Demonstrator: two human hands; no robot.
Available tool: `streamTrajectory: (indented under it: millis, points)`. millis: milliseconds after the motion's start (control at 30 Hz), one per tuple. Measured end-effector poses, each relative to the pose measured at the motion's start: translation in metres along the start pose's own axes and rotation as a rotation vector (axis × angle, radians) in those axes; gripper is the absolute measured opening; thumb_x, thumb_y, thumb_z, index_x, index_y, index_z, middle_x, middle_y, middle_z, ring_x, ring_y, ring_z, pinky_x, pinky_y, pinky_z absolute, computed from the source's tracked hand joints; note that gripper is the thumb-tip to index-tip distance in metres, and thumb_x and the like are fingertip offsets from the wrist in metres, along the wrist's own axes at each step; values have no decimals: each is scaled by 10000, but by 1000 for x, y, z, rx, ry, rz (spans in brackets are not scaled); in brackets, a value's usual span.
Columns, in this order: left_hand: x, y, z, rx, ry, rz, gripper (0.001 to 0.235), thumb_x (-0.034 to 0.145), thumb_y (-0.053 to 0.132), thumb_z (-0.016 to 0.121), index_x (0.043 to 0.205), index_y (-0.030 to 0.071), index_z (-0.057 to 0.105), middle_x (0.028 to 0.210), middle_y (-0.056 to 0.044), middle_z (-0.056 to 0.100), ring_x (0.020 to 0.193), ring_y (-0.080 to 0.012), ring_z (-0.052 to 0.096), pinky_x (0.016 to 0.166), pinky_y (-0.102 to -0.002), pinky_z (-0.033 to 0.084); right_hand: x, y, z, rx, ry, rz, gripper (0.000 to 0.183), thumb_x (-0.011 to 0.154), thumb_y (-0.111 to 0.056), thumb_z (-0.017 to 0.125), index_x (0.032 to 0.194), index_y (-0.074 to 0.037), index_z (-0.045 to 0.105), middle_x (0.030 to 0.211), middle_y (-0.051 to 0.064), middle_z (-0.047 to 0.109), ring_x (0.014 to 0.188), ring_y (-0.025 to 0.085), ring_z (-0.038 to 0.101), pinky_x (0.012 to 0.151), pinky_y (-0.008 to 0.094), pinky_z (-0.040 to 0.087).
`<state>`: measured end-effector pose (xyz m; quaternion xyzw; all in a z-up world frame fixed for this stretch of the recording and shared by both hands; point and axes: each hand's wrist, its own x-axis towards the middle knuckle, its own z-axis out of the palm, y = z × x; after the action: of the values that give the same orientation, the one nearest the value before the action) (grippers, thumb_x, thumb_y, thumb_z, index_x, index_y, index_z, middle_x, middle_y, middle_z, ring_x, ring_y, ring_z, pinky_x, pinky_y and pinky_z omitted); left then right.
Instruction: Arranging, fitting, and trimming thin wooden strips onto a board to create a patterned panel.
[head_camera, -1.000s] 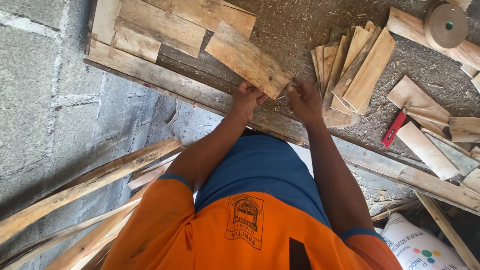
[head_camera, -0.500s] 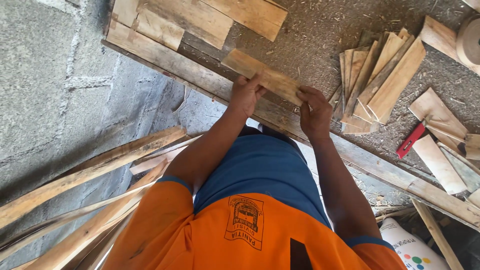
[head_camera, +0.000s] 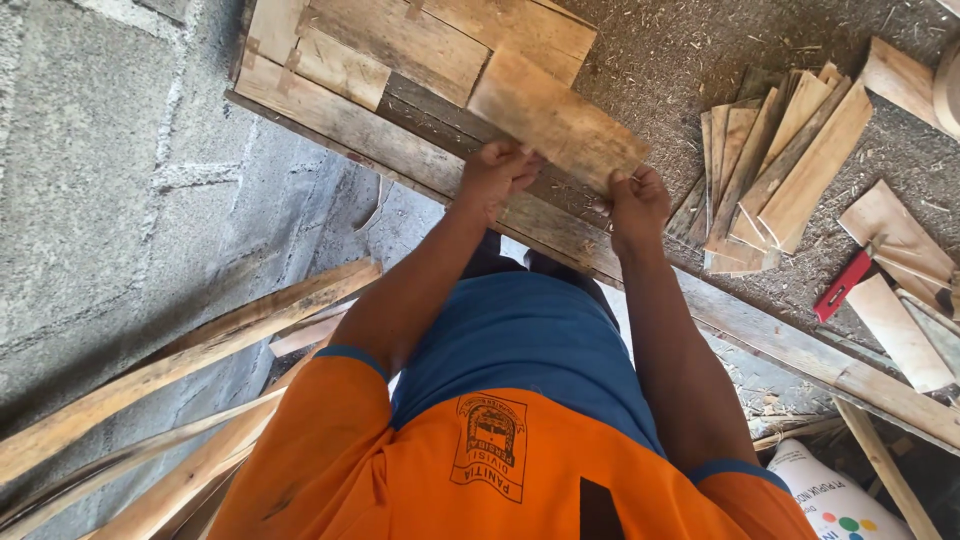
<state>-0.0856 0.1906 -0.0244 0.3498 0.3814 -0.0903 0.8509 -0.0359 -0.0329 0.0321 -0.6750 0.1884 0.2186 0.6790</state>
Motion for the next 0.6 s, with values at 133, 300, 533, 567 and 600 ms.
streamTrajectory:
  millis: [133, 300, 533, 567, 600]
  points:
    - [-2, 39, -37, 699, 307, 392, 173, 955, 192, 790, 953, 34, 718, 885, -103, 748, 753, -169, 675, 682, -344, 578, 30, 20, -13, 76, 18, -72, 100, 1021, -35, 654, 1102, -38, 596, 814, 62, 669, 585, 125, 593, 539, 283, 575]
    - [-6, 111, -55, 1264, 302, 1133, 178, 912, -5, 652, 1065, 33, 733, 1148, -158, 725, 1089, -358, 687, 933, -453, 565, 50, 34, -12, -140, 60, -82, 108, 1015, -40, 649, 1101, -50, 585, 795, 24, 651, 590, 83, 583, 508, 262, 572]
    - [39, 128, -77, 1565, 23, 1314, 305, 931, -14, 673, 1221, 59, 735, 1368, -151, 675, 1327, -373, 592, 1076, -439, 540, 61, 43, -6, -206, 72, -71, 104, 1015, -43, 661, 1074, -26, 576, 794, 29, 634, 593, 86, 568, 487, 267, 582]
    - [36, 130, -75, 1625, -7, 1284, 335, 906, 16, 712, 1236, 71, 736, 1384, -154, 653, 1334, -372, 571, 1078, -451, 528, 63, 43, -5, -192, 69, -61, 117, 1008, -45, 659, 1082, -32, 569, 799, 32, 648, 590, 90, 574, 477, 265, 566]
    - [34, 132, -73, 1684, -41, 1252, 372, 882, 46, 752, 1252, 82, 738, 1399, -157, 631, 1340, -372, 550, 1080, -463, 516, 63, 43, -4, -177, 69, -51, 131, 1000, -47, 658, 1089, -37, 561, 805, 35, 662, 587, 95, 580, 467, 263, 551]
